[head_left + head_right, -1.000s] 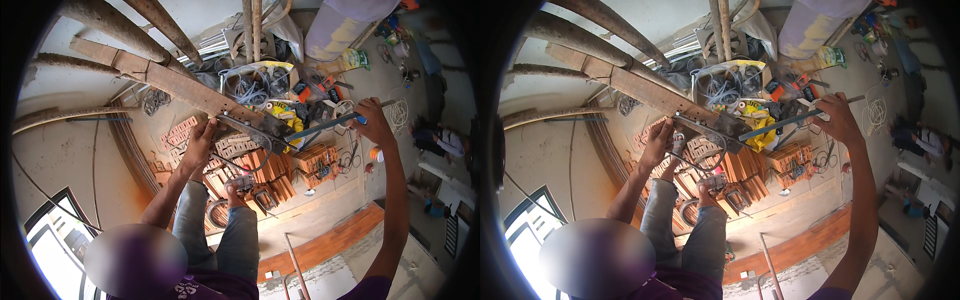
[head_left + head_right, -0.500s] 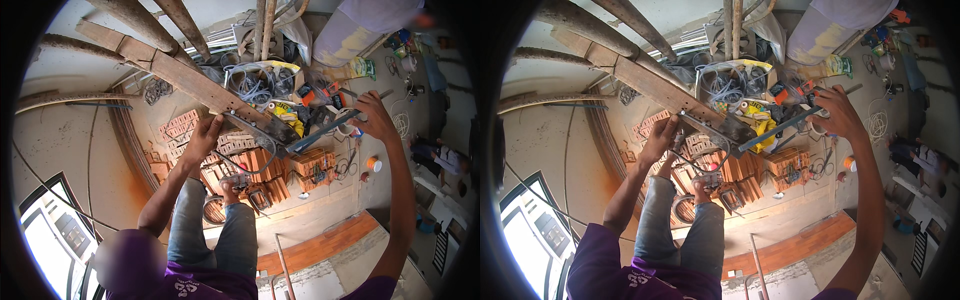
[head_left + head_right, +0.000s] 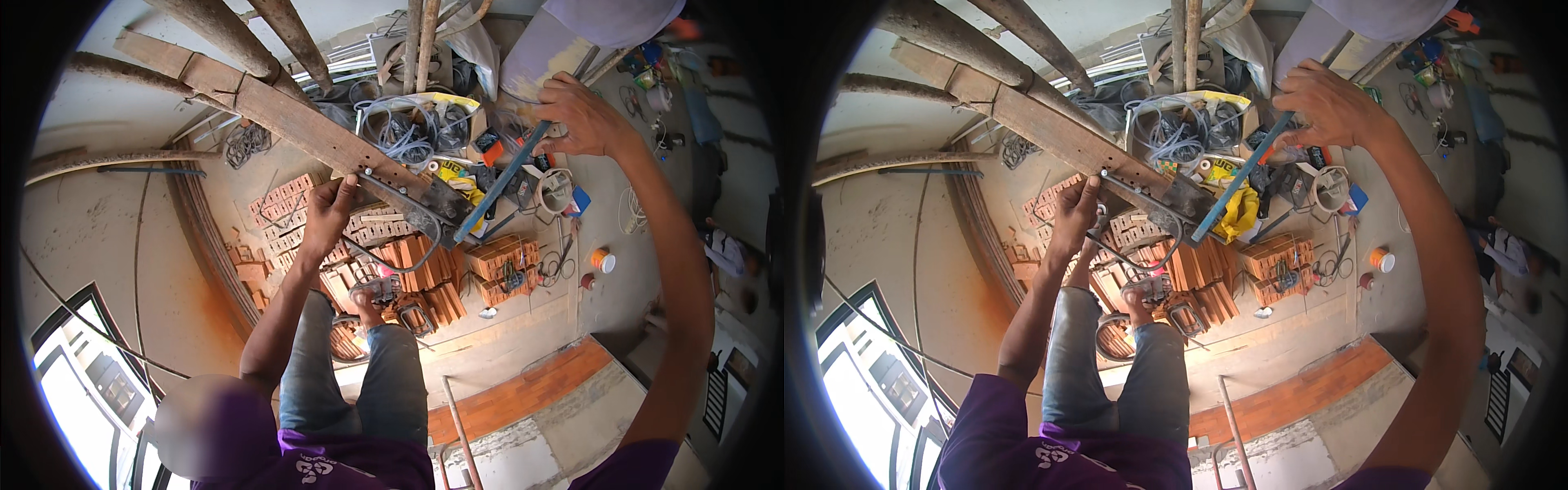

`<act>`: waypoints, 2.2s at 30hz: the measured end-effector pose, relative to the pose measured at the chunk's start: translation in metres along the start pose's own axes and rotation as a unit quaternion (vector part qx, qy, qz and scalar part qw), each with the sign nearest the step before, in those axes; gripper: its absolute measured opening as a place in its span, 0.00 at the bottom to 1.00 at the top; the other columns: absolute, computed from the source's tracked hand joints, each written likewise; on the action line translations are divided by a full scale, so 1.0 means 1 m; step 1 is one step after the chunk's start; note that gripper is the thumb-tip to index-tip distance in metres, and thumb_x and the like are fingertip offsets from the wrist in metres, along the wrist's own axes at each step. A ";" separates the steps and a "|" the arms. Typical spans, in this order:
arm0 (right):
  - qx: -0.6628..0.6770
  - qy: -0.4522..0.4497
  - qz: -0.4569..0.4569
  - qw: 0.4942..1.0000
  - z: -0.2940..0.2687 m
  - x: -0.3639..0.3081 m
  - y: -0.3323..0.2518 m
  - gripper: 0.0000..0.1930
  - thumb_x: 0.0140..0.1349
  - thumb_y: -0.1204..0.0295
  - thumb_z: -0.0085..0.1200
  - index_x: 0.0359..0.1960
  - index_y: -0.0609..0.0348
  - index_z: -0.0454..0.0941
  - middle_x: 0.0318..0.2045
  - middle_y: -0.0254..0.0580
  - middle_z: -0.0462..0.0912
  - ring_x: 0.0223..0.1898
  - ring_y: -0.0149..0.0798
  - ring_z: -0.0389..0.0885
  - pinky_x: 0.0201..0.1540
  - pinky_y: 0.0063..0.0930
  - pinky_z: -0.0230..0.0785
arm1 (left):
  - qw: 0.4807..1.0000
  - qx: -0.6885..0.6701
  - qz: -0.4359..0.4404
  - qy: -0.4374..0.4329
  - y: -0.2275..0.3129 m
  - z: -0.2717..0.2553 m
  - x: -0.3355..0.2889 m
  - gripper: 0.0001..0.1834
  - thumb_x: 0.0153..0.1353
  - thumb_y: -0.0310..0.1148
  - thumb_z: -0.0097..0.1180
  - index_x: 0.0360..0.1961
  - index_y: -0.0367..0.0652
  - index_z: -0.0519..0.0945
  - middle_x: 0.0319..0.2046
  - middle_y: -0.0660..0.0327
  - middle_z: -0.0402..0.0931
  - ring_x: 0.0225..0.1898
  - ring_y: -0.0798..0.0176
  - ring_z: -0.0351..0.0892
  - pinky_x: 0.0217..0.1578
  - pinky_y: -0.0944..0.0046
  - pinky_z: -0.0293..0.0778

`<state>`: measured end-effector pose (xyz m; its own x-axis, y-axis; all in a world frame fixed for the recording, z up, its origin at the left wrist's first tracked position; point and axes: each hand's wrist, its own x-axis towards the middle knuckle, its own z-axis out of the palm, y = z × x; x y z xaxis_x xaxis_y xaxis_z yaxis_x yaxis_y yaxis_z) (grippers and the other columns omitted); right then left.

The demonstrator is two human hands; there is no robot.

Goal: The person bends metal rods into U-shapes using a manual bending tool clamped to a wooden beam. They repeatedly pick up straight rods, position them in the tool, and apply force to bend them, then place the finished pieces onto a stack of bricks.

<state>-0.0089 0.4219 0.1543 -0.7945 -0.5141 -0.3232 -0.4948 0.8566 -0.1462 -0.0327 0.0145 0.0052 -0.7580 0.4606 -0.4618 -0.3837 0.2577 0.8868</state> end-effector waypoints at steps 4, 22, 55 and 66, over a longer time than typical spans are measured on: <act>0.005 0.006 -0.015 1.000 0.002 0.005 -0.003 0.27 0.48 0.44 0.60 0.27 0.58 0.73 0.27 0.40 0.68 0.37 0.45 0.67 0.49 0.37 0.62 | 0.999 0.039 0.015 0.017 -0.005 0.001 0.002 0.27 0.70 0.50 0.48 0.23 0.35 0.76 0.13 0.71 0.61 0.18 0.77 0.55 0.19 0.69 0.53; 0.016 0.088 0.101 0.991 0.036 -0.044 -0.033 0.29 0.45 0.43 0.61 0.29 0.61 0.74 0.29 0.41 0.72 0.39 0.46 0.69 0.51 0.39 0.61 | 0.996 -0.005 0.055 0.072 -0.012 0.011 0.000 0.24 0.68 0.49 0.52 0.28 0.36 0.78 0.18 0.70 0.68 0.19 0.78 0.59 0.20 0.73 0.56; -0.006 0.123 0.106 0.987 0.023 -0.066 -0.031 0.29 0.43 0.41 0.61 0.25 0.59 0.75 0.26 0.38 0.71 0.37 0.43 0.69 0.52 0.37 0.62 | 0.959 -0.271 -0.077 0.001 -0.014 0.022 -0.012 0.14 0.69 0.40 0.52 0.26 0.47 0.76 0.13 0.79 0.52 0.14 0.82 0.46 0.13 0.76 0.43; 0.008 0.080 0.091 0.993 0.022 -0.038 -0.016 0.30 0.42 0.42 0.63 0.23 0.60 0.72 0.24 0.39 0.67 0.36 0.44 0.68 0.48 0.38 0.61 | 0.973 -0.226 -0.035 0.023 -0.026 0.034 -0.013 0.18 0.68 0.43 0.53 0.22 0.48 0.73 0.13 0.78 0.55 0.13 0.82 0.48 0.13 0.75 0.44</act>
<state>0.0368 0.4286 0.1488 -0.9167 -0.3497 -0.1934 -0.3331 0.9360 -0.1137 0.0051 0.0312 -0.0123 -0.7402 0.4140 -0.5298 -0.6206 -0.1172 0.7754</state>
